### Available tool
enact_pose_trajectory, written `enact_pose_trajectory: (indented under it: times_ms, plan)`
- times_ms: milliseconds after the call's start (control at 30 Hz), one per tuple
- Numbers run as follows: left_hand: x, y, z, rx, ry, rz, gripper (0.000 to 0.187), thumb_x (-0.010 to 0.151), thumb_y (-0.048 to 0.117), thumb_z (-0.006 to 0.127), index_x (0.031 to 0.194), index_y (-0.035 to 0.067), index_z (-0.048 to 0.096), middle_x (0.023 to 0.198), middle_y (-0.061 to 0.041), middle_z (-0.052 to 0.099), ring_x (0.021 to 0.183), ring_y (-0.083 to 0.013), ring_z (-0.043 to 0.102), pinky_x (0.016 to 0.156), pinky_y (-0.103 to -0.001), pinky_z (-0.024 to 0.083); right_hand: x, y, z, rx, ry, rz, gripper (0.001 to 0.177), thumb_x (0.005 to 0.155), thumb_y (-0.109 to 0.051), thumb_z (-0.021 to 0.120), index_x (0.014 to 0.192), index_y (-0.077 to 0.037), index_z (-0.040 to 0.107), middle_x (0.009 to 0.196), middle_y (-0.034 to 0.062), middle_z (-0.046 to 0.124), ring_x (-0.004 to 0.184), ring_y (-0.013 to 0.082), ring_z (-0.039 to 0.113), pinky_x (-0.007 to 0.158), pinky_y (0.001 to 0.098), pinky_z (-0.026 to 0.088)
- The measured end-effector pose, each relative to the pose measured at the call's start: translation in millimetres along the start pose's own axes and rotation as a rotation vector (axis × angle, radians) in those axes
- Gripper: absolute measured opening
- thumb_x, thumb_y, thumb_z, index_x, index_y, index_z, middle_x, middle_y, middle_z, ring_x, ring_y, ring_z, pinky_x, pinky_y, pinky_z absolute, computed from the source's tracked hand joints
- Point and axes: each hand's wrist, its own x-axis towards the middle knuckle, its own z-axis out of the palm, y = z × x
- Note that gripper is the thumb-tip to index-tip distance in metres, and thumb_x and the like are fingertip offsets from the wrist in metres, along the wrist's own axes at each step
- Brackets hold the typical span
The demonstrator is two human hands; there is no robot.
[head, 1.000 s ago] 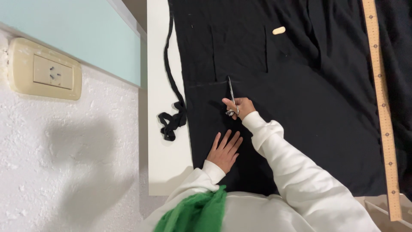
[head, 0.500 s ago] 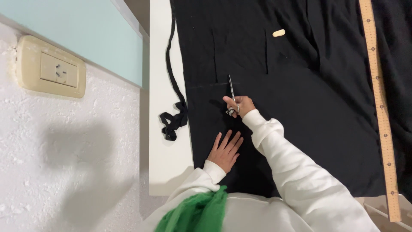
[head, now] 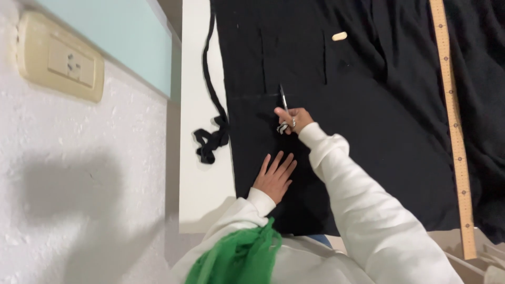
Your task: The person measures a large piece of black fabric on a white table using a wooden ruler and a piece of chalk. They then use scissors to cut the fabric along the marked lines, removing strips and sections of the material.
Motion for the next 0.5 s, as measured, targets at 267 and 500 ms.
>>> enact_pose_trajectory:
  times_ms: [267,500]
  plan:
    - [21.9,2.3,-19.4,-0.476,0.229,-0.203,0.06,0.104,0.022,0.058,0.159,0.007,0.041,0.169,-0.011,0.035,0.159,-0.0336,0.028,0.13,-0.05,0.024,41.4,-3.9,-94.5,-0.152,-0.54,-0.128,0.056,0.097,-0.057,0.059,0.085,-0.005,0.074,0.066,0.0047,0.064,0.054,0.0107,0.055,0.055,0.0247,0.046]
    - [97.9,20.1,-19.4,-0.203,0.243,-0.431,0.08,0.097,0.035,0.064,0.158,-0.002,0.028,0.168,-0.02,0.023,0.156,-0.0361,0.02,0.126,-0.052,0.019,95.0,-51.3,-133.1,-0.769,-0.771,-0.226,0.047,0.08,-0.054,0.076,0.094,-0.01,0.081,0.074,0.0015,0.073,0.056,0.0123,0.061,0.054,0.0281,0.052]
